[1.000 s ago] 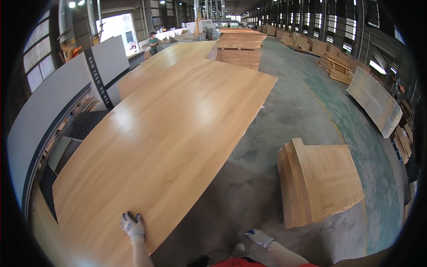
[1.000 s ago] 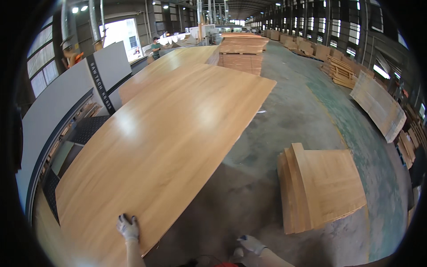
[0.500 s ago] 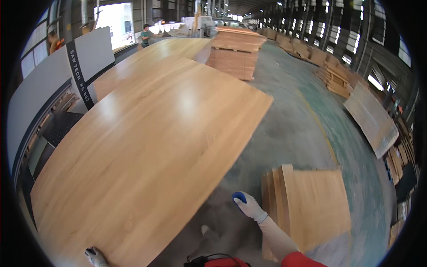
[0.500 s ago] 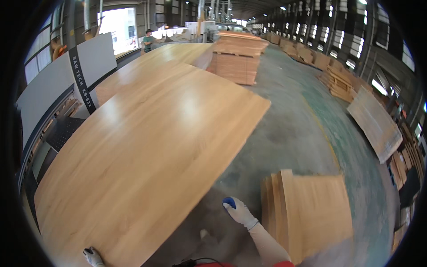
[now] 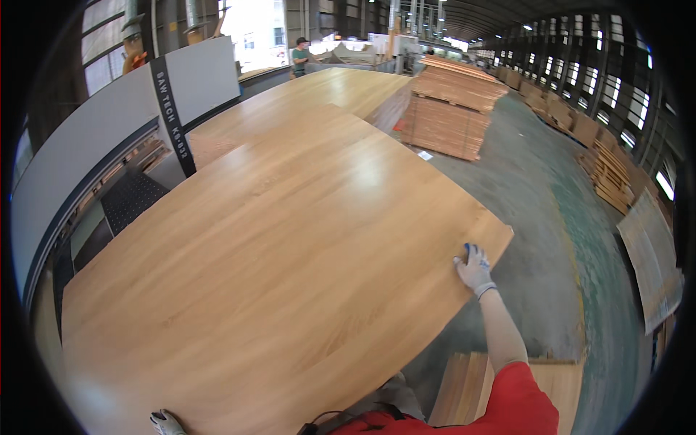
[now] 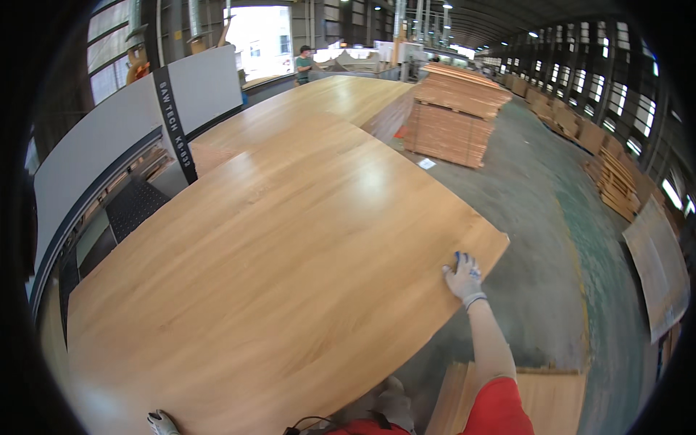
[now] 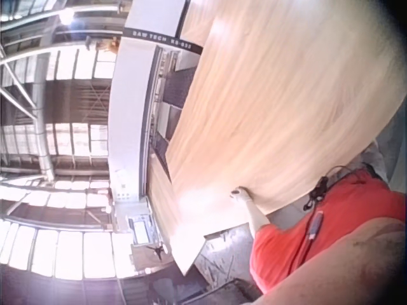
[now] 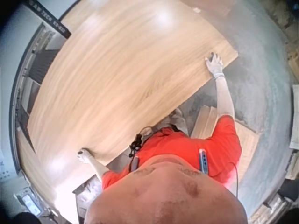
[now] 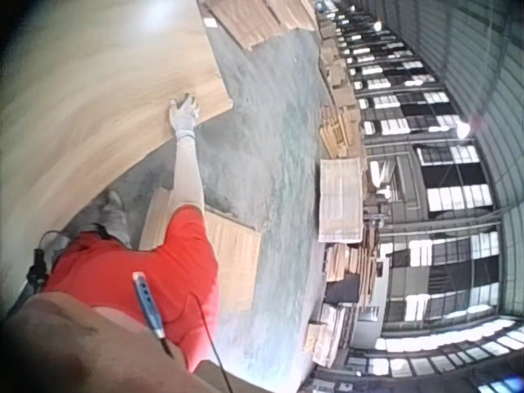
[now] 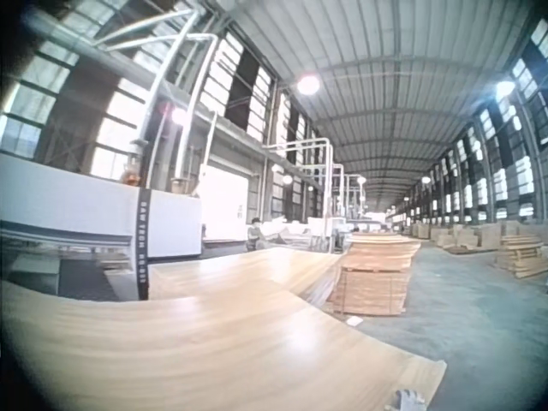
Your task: Moving large wooden panels from a stack to a cutting machine.
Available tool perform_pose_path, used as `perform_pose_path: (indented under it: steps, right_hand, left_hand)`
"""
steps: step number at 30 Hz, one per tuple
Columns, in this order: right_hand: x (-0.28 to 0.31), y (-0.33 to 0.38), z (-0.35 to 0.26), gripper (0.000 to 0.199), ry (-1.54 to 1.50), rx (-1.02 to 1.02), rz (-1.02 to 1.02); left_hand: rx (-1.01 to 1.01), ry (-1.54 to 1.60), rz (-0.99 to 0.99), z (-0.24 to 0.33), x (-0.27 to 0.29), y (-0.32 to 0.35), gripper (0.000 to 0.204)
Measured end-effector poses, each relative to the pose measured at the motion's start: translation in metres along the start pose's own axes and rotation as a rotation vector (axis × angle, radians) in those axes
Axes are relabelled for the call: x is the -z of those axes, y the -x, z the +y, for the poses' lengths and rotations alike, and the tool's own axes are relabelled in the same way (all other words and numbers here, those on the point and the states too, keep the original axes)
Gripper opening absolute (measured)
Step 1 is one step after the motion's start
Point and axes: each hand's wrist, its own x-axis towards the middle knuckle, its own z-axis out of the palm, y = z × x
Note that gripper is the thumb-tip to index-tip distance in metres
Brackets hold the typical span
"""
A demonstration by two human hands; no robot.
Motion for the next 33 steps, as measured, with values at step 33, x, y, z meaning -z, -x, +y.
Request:
perform_pose_path:
  steps: [33]
  right_hand:
    - [-0.022,0.039,-0.110,0.042,-0.953,-0.050,-0.666]
  left_hand:
    - [1.097,2.128,-0.019,-0.032,0.010,0.067,0.059]
